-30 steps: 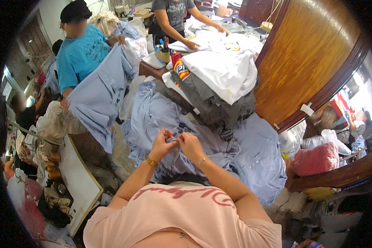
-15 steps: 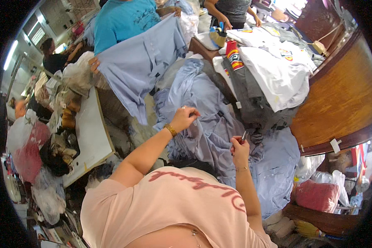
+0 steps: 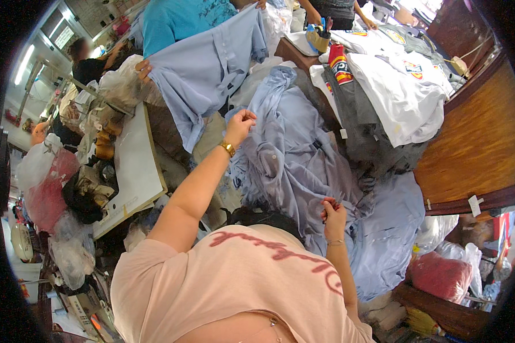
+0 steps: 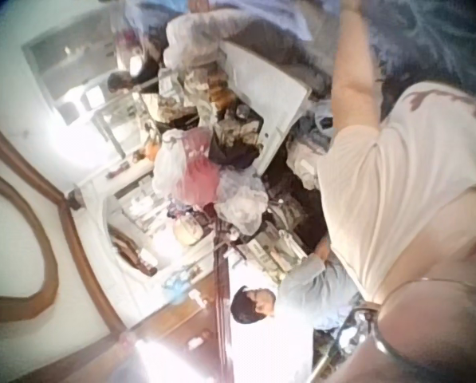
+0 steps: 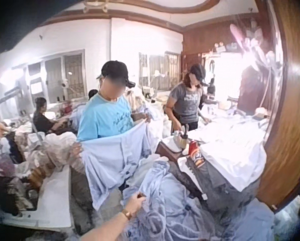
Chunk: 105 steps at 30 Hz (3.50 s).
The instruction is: The person holds up blue collared shirts one at a time, uses small shears to snip off loose threads from the collar and button area, and then places the shirts into a large pile.
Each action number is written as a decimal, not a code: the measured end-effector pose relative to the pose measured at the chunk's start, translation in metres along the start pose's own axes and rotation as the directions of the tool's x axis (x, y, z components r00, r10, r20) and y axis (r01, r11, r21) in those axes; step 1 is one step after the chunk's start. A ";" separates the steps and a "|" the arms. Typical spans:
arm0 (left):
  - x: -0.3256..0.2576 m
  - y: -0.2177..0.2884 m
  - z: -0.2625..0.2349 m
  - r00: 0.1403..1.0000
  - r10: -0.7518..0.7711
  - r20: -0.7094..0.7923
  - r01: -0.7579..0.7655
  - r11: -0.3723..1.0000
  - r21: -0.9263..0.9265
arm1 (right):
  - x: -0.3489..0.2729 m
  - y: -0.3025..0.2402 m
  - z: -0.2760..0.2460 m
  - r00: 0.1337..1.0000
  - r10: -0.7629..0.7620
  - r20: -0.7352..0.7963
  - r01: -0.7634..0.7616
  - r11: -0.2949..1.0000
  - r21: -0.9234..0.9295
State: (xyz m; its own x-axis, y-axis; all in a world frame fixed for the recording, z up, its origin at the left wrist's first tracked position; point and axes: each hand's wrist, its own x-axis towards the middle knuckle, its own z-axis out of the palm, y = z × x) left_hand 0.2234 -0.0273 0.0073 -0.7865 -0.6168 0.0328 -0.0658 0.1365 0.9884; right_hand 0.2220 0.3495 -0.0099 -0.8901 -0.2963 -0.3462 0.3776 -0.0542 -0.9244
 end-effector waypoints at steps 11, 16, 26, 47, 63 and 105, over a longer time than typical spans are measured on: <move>-0.069 0.031 -0.159 0.747 0.324 -0.580 -0.278 0.945 0.170 | -0.013 -0.015 -0.019 0.985 0.140 -0.100 -0.093 0.920 0.380; -0.022 0.103 -0.174 0.762 0.249 -0.598 -0.447 0.870 -0.207 | 0.015 -0.044 0.022 0.991 0.130 0.014 -0.124 0.907 0.402; -0.019 0.091 -0.126 0.851 -0.011 -0.525 -0.404 0.625 -0.668 | 0.018 -0.130 0.193 0.900 0.024 0.434 -0.138 0.963 0.232; -0.038 0.102 -0.050 0.792 0.605 0.087 -0.591 0.794 -0.144 | 0.038 -0.166 0.303 0.686 -0.649 0.329 0.695 0.449 -0.562; 0.304 0.000 -0.050 0.552 -0.038 0.833 -0.814 0.191 0.549 | 0.008 -0.199 0.269 0.761 -0.649 0.009 0.552 0.640 -0.534; -0.048 0.276 0.201 0.086 0.159 0.984 -0.476 0.874 -0.100 | -0.398 -0.080 -0.190 -0.019 -0.116 -0.993 0.617 0.780 -0.103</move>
State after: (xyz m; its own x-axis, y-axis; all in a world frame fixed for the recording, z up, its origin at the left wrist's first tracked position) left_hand 0.1197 0.1959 0.2488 -0.6819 0.7313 0.0142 0.3778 0.3355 0.8630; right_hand 0.4980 0.6529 0.1714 -0.2800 0.9590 -0.0449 -0.2814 -0.1267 -0.9512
